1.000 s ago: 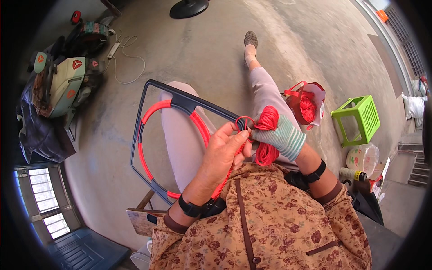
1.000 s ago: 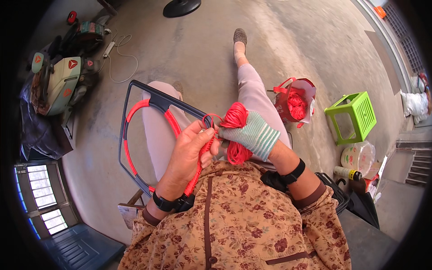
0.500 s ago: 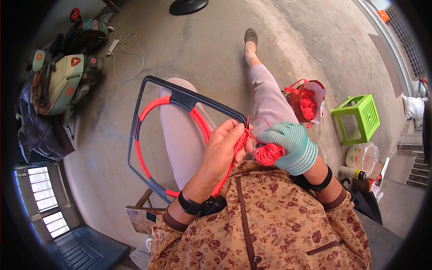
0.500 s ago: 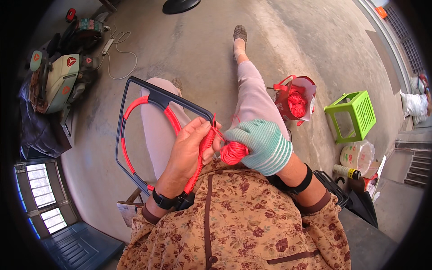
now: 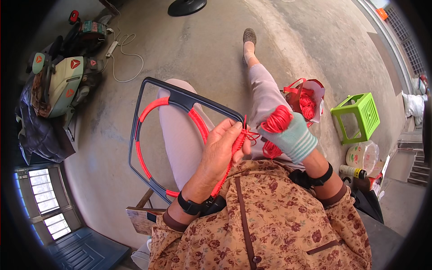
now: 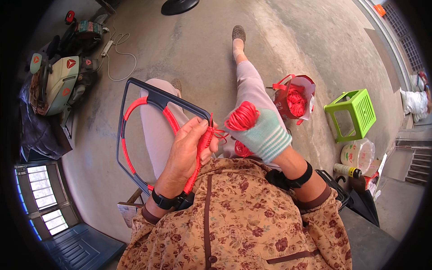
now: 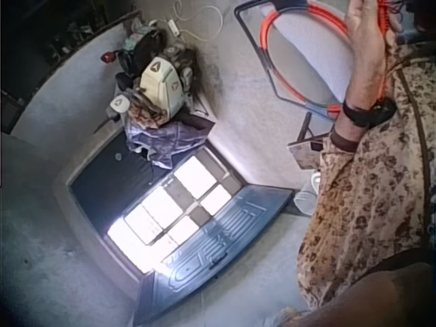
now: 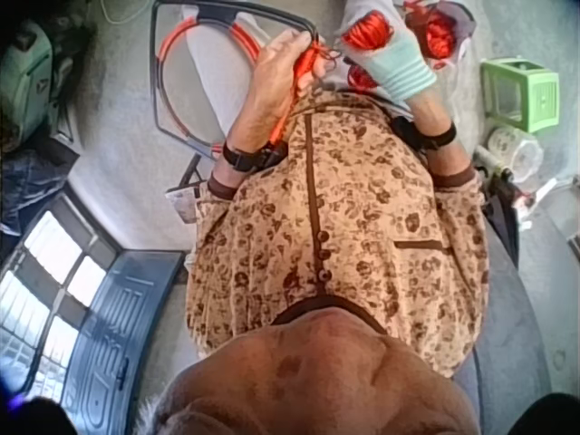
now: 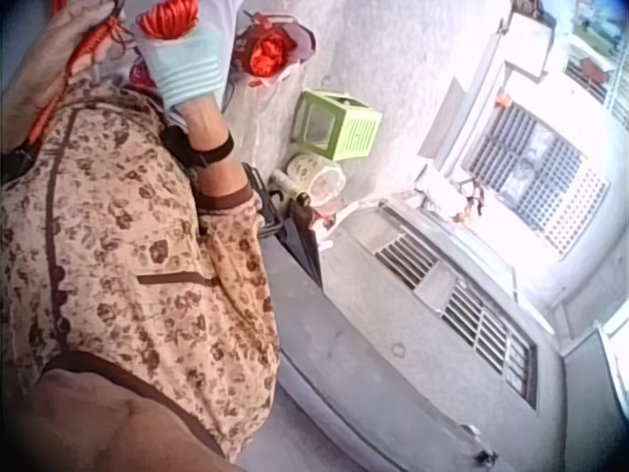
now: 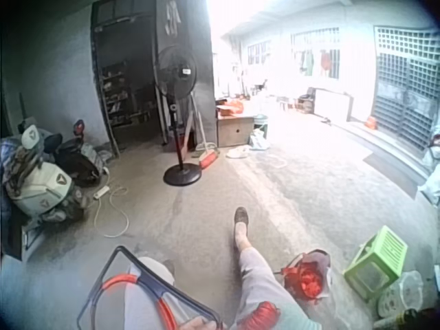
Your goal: The person wraps a red cord around a black frame by hand, repeatedly looping and tightening the cord. They pick up a bundle of red cord from a bag to continue the wrapping process.
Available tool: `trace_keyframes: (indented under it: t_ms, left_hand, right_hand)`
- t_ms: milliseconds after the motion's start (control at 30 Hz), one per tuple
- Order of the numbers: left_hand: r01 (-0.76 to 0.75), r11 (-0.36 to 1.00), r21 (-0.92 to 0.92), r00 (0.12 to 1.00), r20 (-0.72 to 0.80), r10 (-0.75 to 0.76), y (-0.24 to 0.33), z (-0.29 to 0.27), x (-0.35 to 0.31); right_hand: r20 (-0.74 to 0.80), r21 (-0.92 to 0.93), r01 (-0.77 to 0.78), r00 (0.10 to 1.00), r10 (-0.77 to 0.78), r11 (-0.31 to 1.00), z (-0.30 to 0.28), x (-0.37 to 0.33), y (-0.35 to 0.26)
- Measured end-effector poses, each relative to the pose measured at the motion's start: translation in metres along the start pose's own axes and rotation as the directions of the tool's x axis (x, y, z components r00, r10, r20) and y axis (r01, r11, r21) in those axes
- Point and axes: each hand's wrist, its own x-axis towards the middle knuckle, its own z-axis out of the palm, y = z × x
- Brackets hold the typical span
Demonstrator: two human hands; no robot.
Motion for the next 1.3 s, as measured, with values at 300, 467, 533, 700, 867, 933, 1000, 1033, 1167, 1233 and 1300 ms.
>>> trace_keyframes:
  t_ms: [300, 467, 533, 700, 867, 933, 1000, 1033, 1167, 1233, 1300]
  left_hand:
    - [-0.002, 1.0, 0.019, 1.0, 0.015, 0.002, 0.0, 0.0, 0.001]
    - [0.011, 0.999, 0.033, 1.0, 0.013, -0.012, -0.001, -0.002, 0.001]
    - [0.008, 0.999, 0.036, 1.0, 0.017, -0.009, -0.001, -0.002, 0.001]
    - [0.047, 0.998, 0.039, 0.998, 0.03, -0.048, 0.0, -0.004, 0.0]
    - [0.093, 0.995, -0.033, 0.994, 0.059, -0.091, 0.0, -0.006, 0.002]
    - [0.12, 0.991, -0.066, 0.991, 0.073, -0.115, 0.0, -0.006, 0.002]
    - [0.135, 0.985, -0.107, 0.987, 0.097, -0.125, 0.004, -0.004, 0.0]
    - [0.136, 0.985, -0.107, 0.987, 0.097, -0.126, 0.005, -0.003, 0.0]
    - [0.14, 0.979, -0.147, 0.986, 0.109, -0.125, 0.004, -0.005, 0.001]
    - [0.152, 0.977, -0.149, 0.984, 0.111, -0.136, 0.005, -0.006, 0.002]
    - [0.143, 0.978, -0.151, 0.984, 0.125, -0.125, 0.006, -0.005, 0.002]
  right_hand:
    - [0.22, 0.339, -0.249, 0.959, 0.181, 0.907, 0.004, 0.008, -0.01]
    - [0.261, 0.375, -0.291, 0.944, 0.201, 0.88, 0.005, 0.005, -0.011]
    - [0.143, 0.3, -0.197, 0.977, 0.16, 0.933, -0.001, 0.004, -0.018]
    - [0.064, 0.241, -0.059, 0.997, 0.044, 0.969, -0.005, 0.01, -0.023]
    - [0.068, 0.188, -0.144, 0.989, 0.133, 0.972, 0.0, 0.019, -0.017]
    - [0.075, 0.107, -0.132, 0.989, 0.124, 0.985, 0.001, 0.024, -0.015]
    - [0.109, 0.175, -0.143, 0.986, 0.125, 0.974, -0.001, 0.033, -0.012]
    - [0.142, 0.241, -0.154, 0.982, 0.122, 0.958, -0.001, 0.035, -0.011]
    - [0.388, 0.621, -0.323, 0.918, 0.079, 0.714, -0.001, 0.018, -0.005]
    - [0.512, 0.651, -0.48, 0.85, 0.126, 0.588, -0.011, 0.007, -0.008]
    - [0.73, 0.514, -0.683, 0.666, 0.152, 0.519, -0.017, 0.0, -0.001]
